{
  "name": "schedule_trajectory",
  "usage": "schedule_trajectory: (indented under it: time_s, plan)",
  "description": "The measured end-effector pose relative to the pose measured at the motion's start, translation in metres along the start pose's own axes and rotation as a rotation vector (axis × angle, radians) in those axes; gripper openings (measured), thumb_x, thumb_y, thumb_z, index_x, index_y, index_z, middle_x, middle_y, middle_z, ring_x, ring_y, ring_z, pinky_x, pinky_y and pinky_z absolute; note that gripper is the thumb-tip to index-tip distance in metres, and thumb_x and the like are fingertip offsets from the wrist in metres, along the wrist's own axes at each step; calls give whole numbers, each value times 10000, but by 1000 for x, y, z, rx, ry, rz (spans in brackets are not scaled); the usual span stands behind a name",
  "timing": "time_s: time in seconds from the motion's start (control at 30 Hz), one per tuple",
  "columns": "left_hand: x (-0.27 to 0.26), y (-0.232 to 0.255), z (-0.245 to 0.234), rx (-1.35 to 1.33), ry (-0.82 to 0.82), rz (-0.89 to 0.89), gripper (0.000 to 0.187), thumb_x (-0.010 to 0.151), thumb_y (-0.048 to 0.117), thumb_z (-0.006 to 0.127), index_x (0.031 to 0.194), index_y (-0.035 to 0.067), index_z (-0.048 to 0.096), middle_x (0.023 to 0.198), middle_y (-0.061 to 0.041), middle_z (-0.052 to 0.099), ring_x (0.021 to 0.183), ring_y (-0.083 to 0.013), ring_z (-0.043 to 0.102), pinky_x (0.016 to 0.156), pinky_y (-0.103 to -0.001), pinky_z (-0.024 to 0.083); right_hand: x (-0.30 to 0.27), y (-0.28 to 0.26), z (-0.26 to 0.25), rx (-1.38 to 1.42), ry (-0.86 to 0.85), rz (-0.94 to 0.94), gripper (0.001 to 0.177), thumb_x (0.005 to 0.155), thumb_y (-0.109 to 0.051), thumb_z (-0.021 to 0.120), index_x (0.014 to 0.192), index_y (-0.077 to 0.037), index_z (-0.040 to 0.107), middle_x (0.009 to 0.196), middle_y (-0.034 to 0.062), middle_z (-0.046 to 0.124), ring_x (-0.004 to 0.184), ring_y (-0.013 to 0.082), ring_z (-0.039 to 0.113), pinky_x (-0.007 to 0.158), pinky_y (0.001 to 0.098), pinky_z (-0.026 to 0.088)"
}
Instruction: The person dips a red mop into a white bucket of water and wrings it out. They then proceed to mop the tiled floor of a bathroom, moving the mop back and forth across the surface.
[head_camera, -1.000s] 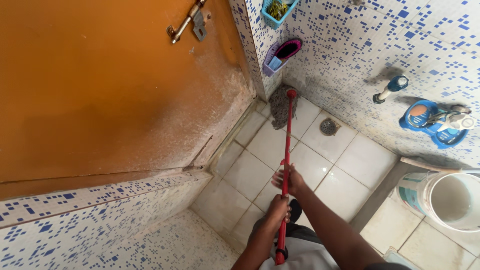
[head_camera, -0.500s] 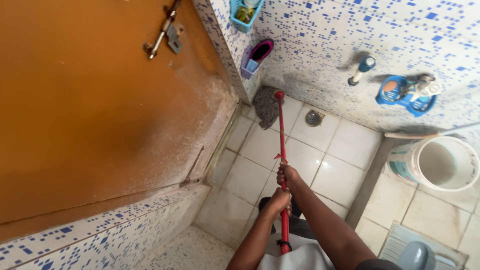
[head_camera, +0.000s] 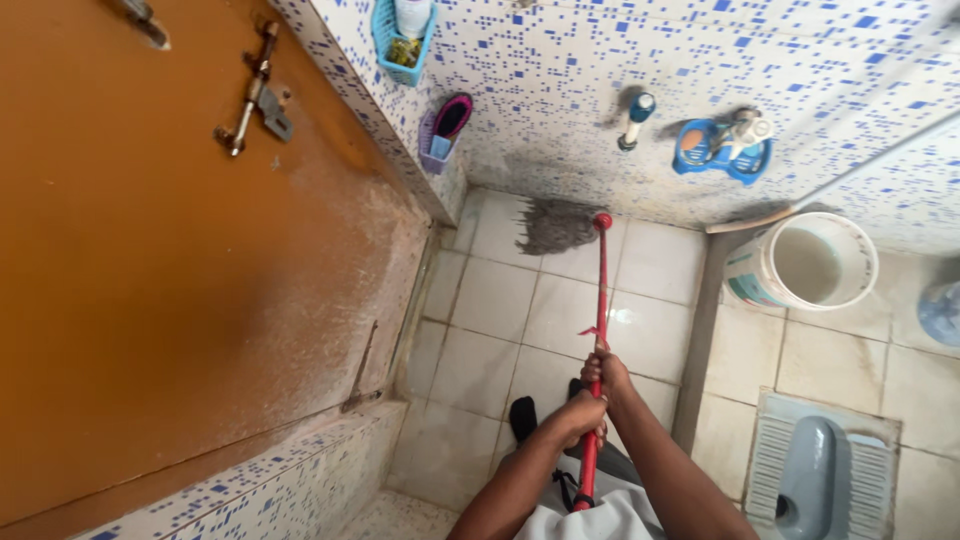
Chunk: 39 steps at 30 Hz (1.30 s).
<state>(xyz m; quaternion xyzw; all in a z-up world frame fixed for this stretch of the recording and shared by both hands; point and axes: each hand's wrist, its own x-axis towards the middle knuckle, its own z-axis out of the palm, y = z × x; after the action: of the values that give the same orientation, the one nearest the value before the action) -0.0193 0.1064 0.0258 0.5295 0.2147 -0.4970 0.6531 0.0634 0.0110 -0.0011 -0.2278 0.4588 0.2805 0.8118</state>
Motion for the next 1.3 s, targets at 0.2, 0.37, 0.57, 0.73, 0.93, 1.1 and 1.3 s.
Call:
schedule_trajectory:
  time_s: [0.2, 0.37, 0.57, 0.73, 0.93, 1.1, 1.3]
  plan:
    - [7, -7, 17, 76, -73, 24, 256, 1041, 134, 368, 1003, -85, 495, 570, -126, 552, 419, -253, 575, 413, -408, 537, -24, 0, -23, 117, -48, -26, 310, 1056, -334, 506, 844, -111, 467, 602, -66, 399, 457, 44, 348, 379, 179, 298]
    - [-5, -6, 10, 48, -10, -19, 144, 1021, 141, 402, 1087, 17, 432, 630, -123, 548, 461, -255, 564, 461, -431, 540, -23, 9, -13, 55, -45, -84, 382, 1054, -372, 540, 769, -134, 449, 584, -69, 382, 440, 36, 323, 370, 179, 276]
    - [6, -12, -42, -480, -70, -100, 234, 1026, 305, 597, 910, 127, 499, 595, 15, 480, 417, -86, 437, 387, -242, 405, 6, 16, 24, -13, 0, 6, 478, 1035, -494, 514, 720, -152, 405, 547, -66, 329, 423, 69, 309, 369, 211, 271]
    - [-5, -10, -115, -690, -212, -71, 250, 1030, 264, 598, 843, 159, 469, 573, 71, 423, 404, -37, 369, 368, -217, 312, 43, 49, 64, -75, -2, 30, 409, 1066, -425, 448, 761, -166, 364, 563, -41, 315, 442, 102, 322, 400, 248, 320]
    - [-55, -12, -157, -603, -40, 33, 239, 1004, 171, 607, 819, 132, 461, 564, 67, 415, 406, -35, 372, 373, -214, 315, 62, 89, 102, -240, 36, 17, 346, 1056, -447, 423, 855, -173, 356, 587, -16, 303, 460, 141, 326, 420, 289, 340]
    - [-101, -29, -175, -802, -43, 67, 204, 1013, 139, 613, 879, 107, 463, 595, 61, 448, 411, -36, 393, 376, -211, 334, 68, 131, 112, -387, 26, 59, 347, 1072, -416, 401, 881, -128, 365, 617, 33, 368, 491, 181, 397, 455, 339, 407]
    - [-130, -54, -189, -1004, 32, 132, 96, 991, 114, 600, 957, 88, 514, 610, 58, 486, 410, -30, 410, 367, -211, 336, 77, 177, 132, -576, 13, 145, 321, 1059, -366, 436, 886, -102, 378, 605, 60, 382, 489, 229, 413, 460, 376, 424]
